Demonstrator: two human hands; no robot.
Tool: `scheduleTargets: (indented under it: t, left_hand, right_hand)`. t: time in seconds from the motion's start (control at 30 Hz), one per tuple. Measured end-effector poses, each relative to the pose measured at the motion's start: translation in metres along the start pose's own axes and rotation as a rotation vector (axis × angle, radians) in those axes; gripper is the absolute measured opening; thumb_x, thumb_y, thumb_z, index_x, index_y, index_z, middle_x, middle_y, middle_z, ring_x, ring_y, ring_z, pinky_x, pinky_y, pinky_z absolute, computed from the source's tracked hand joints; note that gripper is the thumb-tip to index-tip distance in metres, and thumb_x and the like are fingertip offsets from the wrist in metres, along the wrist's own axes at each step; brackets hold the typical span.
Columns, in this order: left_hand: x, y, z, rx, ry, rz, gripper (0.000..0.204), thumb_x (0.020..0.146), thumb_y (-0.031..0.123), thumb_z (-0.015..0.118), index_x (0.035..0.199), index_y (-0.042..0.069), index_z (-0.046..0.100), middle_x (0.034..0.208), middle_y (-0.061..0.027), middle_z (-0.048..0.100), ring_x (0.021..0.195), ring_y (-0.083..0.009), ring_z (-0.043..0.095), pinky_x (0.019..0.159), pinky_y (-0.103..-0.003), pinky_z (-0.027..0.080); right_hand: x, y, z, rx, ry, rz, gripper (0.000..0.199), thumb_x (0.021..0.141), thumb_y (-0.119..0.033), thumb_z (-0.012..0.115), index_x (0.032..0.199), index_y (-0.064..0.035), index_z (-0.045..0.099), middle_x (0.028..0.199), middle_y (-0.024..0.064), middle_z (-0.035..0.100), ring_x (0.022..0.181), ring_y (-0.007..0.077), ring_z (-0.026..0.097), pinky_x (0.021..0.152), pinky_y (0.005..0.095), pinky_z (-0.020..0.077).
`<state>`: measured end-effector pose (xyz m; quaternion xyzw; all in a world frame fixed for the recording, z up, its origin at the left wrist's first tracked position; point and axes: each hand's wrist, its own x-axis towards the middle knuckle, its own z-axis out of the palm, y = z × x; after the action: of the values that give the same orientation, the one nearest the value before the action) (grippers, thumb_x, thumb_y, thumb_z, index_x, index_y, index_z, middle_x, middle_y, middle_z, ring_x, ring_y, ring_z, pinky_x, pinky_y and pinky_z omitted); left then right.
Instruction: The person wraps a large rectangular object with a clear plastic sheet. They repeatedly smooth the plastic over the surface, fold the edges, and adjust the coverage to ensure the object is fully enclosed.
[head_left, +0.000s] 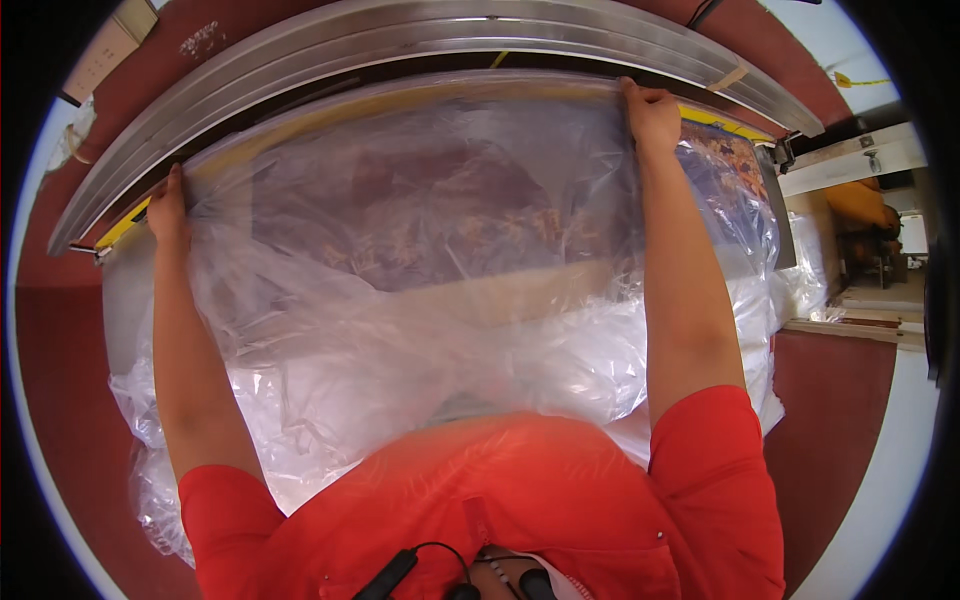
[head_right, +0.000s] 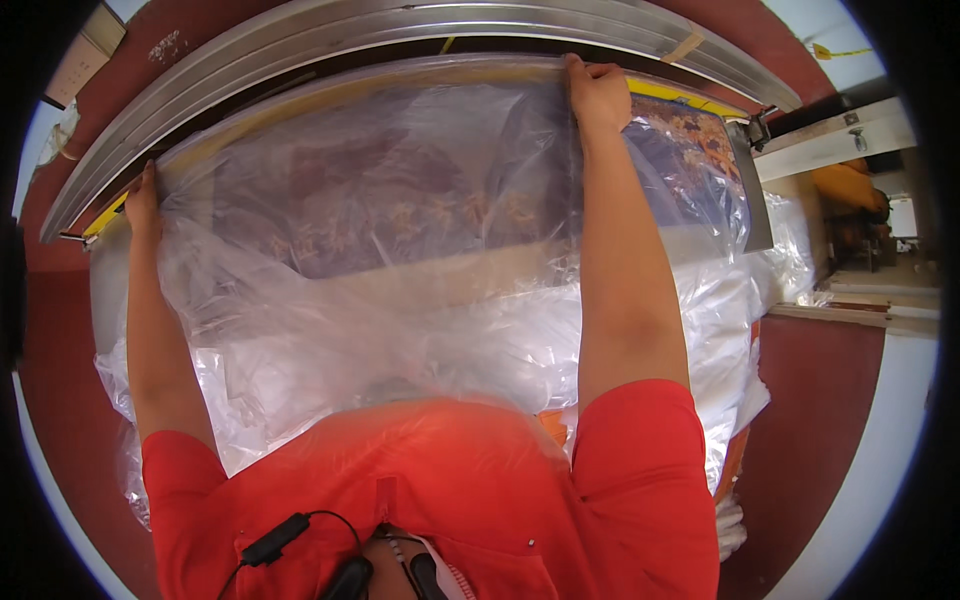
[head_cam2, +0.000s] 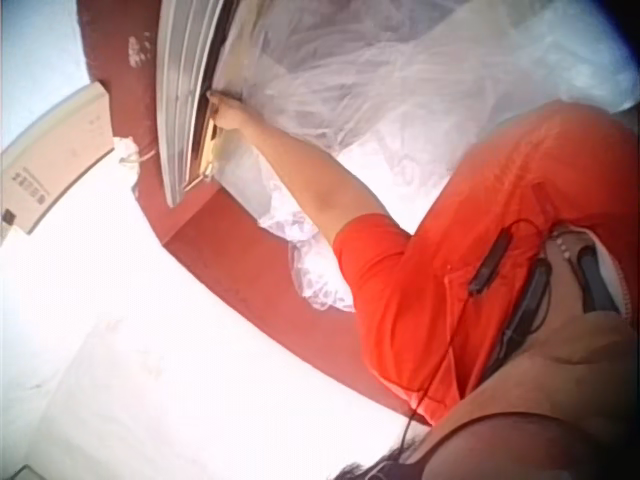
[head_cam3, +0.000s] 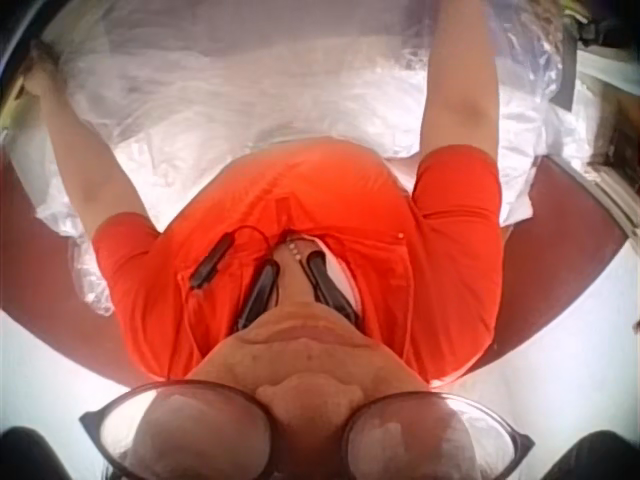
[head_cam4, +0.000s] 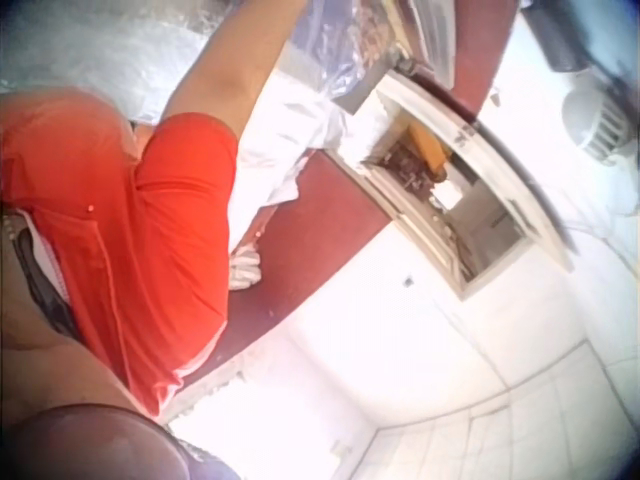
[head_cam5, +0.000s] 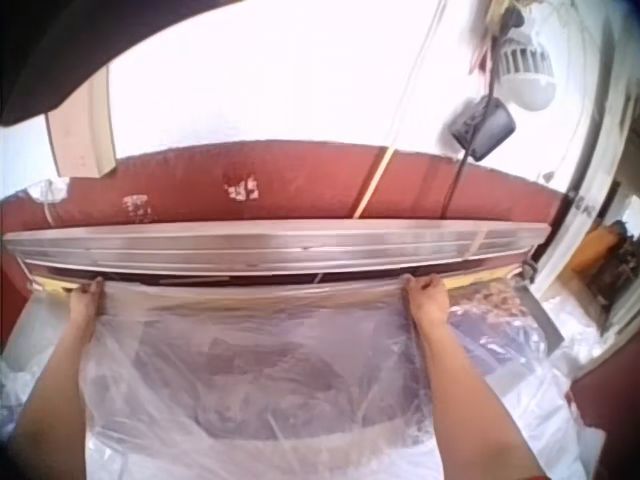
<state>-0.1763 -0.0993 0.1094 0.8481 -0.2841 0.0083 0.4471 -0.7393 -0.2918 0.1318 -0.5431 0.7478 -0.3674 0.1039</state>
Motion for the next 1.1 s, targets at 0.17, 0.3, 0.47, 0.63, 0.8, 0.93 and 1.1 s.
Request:
scheduleTargets:
  t: [0.17, 0.3, 0.47, 0.63, 0.8, 0.93, 1.1]
  left_hand:
    - [0.035, -0.05, -0.004, 0.113, -0.021, 0.058, 0.046, 0.075, 0.039, 0.045, 0.083, -0.004, 0.057, 0.082, -0.0155, 0.058, 0.079, -0.0265, 0.054, 0.071, -0.033, 0.039]
    - [0.004, -0.005, 0.002, -0.058, -0.056, -0.077, 0.039, 0.078, 0.029, 0.036, 0.08, -0.005, 0.054, 0.076, -0.0165, 0.056, 0.07, -0.0269, 0.051, 0.063, -0.035, 0.039]
    - [0.031, -0.052, 0.0, 0.181, 0.063, 0.168, 0.032, 0.08, 0.025, 0.038, 0.074, -0.003, 0.051, 0.068, -0.0132, 0.055, 0.054, -0.0218, 0.045, 0.052, -0.034, 0.036]
    - [0.014, -0.013, 0.005, -0.068, -0.133, -0.142, 0.033, 0.076, 0.025, 0.039, 0.079, -0.003, 0.057, 0.073, -0.0105, 0.055, 0.064, -0.0182, 0.05, 0.06, -0.029, 0.039]
    - [0.015, -0.011, -0.012, -0.534, -0.258, -0.265, 0.03, 0.078, 0.028, 0.048, 0.086, -0.001, 0.055, 0.083, -0.0044, 0.054, 0.079, -0.0128, 0.047, 0.072, -0.025, 0.035]
    - [0.002, 0.013, -0.072, -0.418, -0.521, -0.106, 0.029, 0.08, 0.031, 0.05, 0.09, 0.004, 0.053, 0.086, 0.002, 0.051, 0.083, -0.006, 0.043, 0.078, -0.021, 0.031]
    - [-0.016, -0.056, -0.214, 0.603, -0.615, -0.087, 0.025, 0.08, 0.027, 0.049, 0.087, 0.003, 0.052, 0.08, -0.0047, 0.052, 0.072, -0.0114, 0.048, 0.063, -0.025, 0.039]
  right_hand:
    - [-0.012, -0.007, -0.004, 0.012, 0.08, 0.039, 0.045, 0.072, -0.047, 0.043, 0.085, -0.0055, 0.056, 0.085, 0.015, 0.058, 0.084, 0.0314, 0.053, 0.074, 0.0371, 0.0395]
    - [-0.009, 0.006, -0.008, -0.058, 0.063, 0.017, 0.049, 0.078, -0.043, 0.027, 0.091, -0.0054, 0.055, 0.092, 0.0181, 0.055, 0.089, 0.0345, 0.051, 0.076, 0.0399, 0.0374]
    - [-0.006, 0.004, -0.001, -0.028, 0.002, -0.002, 0.049, 0.077, -0.043, 0.027, 0.097, -0.0077, 0.054, 0.098, 0.0177, 0.054, 0.094, 0.0342, 0.048, 0.08, 0.0393, 0.0354]
    - [0.009, 0.023, -0.003, 0.051, -0.064, -0.027, 0.052, 0.075, -0.046, 0.03, 0.1, -0.0078, 0.054, 0.099, 0.0168, 0.053, 0.096, 0.0326, 0.048, 0.081, 0.0373, 0.0344]
    - [0.01, 0.019, -0.011, 0.283, -0.283, -0.11, 0.05, 0.07, -0.047, 0.044, 0.091, -0.0028, 0.057, 0.084, 0.0118, 0.058, 0.081, 0.0239, 0.053, 0.073, 0.0311, 0.0376]
    - [-0.004, -0.004, -0.027, 0.142, -0.42, -0.21, 0.04, 0.069, -0.04, 0.053, 0.08, -0.0014, 0.058, 0.067, 0.0074, 0.056, 0.064, 0.0165, 0.052, 0.062, 0.0273, 0.0395]
    - [-0.096, -0.057, -0.032, 0.443, -0.745, -0.427, 0.026, 0.071, -0.027, 0.056, 0.069, -0.0015, 0.055, 0.057, 0.004, 0.049, 0.053, 0.0109, 0.044, 0.051, 0.0246, 0.0362]
